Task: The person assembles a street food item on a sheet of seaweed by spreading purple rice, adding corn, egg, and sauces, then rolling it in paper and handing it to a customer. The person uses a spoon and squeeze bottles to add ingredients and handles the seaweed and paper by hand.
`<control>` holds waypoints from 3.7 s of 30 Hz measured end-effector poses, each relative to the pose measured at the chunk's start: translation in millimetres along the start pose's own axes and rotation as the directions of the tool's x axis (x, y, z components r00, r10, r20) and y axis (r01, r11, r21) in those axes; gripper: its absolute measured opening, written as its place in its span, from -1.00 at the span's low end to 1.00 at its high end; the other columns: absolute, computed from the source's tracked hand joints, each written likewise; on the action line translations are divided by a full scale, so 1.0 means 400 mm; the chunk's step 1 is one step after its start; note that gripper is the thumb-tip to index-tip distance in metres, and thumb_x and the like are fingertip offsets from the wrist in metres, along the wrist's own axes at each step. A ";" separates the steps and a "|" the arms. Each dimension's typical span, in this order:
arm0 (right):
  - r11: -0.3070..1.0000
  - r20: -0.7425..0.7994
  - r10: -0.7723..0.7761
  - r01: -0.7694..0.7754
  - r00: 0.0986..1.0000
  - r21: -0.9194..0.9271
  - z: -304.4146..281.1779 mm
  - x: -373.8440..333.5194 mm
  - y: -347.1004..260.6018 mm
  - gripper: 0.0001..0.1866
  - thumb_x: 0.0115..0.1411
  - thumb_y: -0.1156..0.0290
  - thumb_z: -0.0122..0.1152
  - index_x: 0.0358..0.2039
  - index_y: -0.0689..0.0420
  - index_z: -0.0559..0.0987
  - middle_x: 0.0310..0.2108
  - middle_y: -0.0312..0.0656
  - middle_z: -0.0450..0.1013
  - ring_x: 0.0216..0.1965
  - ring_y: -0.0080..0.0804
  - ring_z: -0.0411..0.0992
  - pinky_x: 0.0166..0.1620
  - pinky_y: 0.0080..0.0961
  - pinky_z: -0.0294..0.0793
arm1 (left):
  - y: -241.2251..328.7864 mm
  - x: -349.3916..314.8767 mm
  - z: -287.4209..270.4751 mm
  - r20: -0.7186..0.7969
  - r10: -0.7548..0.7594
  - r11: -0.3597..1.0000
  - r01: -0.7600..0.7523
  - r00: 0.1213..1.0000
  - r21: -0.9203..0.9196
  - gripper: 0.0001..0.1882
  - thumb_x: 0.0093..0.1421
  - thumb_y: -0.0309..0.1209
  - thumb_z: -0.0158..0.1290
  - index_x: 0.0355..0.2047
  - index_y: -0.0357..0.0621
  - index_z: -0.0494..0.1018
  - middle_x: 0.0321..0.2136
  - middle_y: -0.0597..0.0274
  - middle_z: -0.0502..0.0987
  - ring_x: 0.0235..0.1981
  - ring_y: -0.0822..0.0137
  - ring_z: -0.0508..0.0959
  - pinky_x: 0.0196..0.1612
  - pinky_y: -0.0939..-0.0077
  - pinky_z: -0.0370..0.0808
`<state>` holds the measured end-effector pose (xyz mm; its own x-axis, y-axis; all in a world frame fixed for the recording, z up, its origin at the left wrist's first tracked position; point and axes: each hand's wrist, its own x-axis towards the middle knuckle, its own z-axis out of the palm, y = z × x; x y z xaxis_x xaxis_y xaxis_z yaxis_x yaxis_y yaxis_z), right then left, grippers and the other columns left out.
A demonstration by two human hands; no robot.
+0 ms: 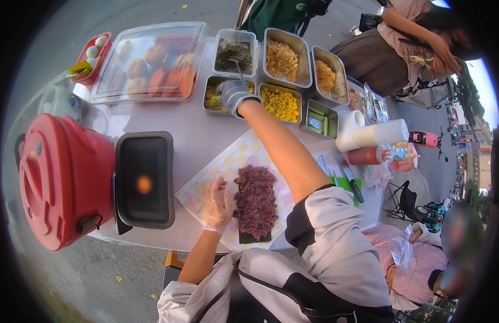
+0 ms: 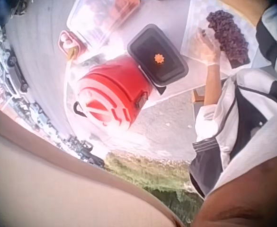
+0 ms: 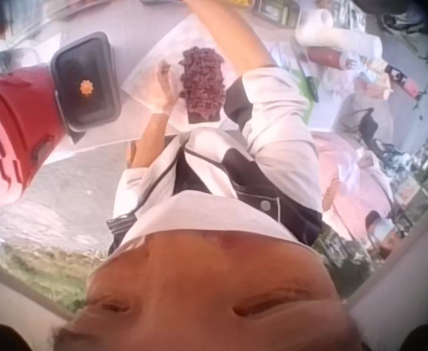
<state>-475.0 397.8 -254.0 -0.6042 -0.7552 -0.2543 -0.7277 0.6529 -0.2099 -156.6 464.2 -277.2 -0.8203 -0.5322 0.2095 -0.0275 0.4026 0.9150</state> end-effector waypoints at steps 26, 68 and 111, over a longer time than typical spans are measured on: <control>-0.146 0.171 0.352 -0.127 0.920 0.981 -0.005 -0.597 -0.028 -0.78 0.18 0.43 0.22 -0.17 0.21 0.57 -0.41 -0.22 0.51 -0.52 -0.65 0.35 -0.51 -0.77 0.30 | -0.009 0.004 -0.016 0.108 -0.005 0.994 0.017 0.994 -0.107 -0.58 0.29 -0.47 -0.18 0.15 -0.30 0.14 -0.09 -0.05 0.29 -0.08 0.13 0.39 0.02 0.31 0.35; 0.998 -0.182 0.055 -0.057 0.982 -0.005 -0.039 -0.238 0.226 -0.51 0.07 0.15 0.20 -0.01 0.12 0.50 -0.03 0.05 0.42 -0.03 -0.04 0.41 0.05 -0.30 0.38 | 0.061 -0.037 -0.008 0.183 0.160 0.965 -0.192 0.970 0.176 -0.55 0.03 -0.63 0.07 -0.01 -0.18 0.36 -0.24 0.02 0.41 -0.22 0.04 0.42 -0.13 0.25 0.40; -0.343 0.100 0.371 0.036 0.923 0.939 0.001 -0.525 0.152 -0.86 0.14 0.40 0.27 -0.31 0.14 0.55 -0.52 -0.30 0.47 -0.57 -0.59 0.37 -0.52 -0.69 0.36 | 0.055 -0.044 0.007 0.136 0.232 0.942 -0.257 0.963 0.216 -0.61 0.10 -0.62 -0.04 -0.02 -0.23 0.32 -0.19 0.00 0.44 -0.15 -0.02 0.40 -0.07 0.18 0.38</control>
<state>-392.4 596.2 -213.7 -0.7953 -0.4495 -0.4066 0.5321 -0.1965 -0.8236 -144.6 484.5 -261.9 -0.8744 -0.3178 0.3668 0.0618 0.6767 0.7336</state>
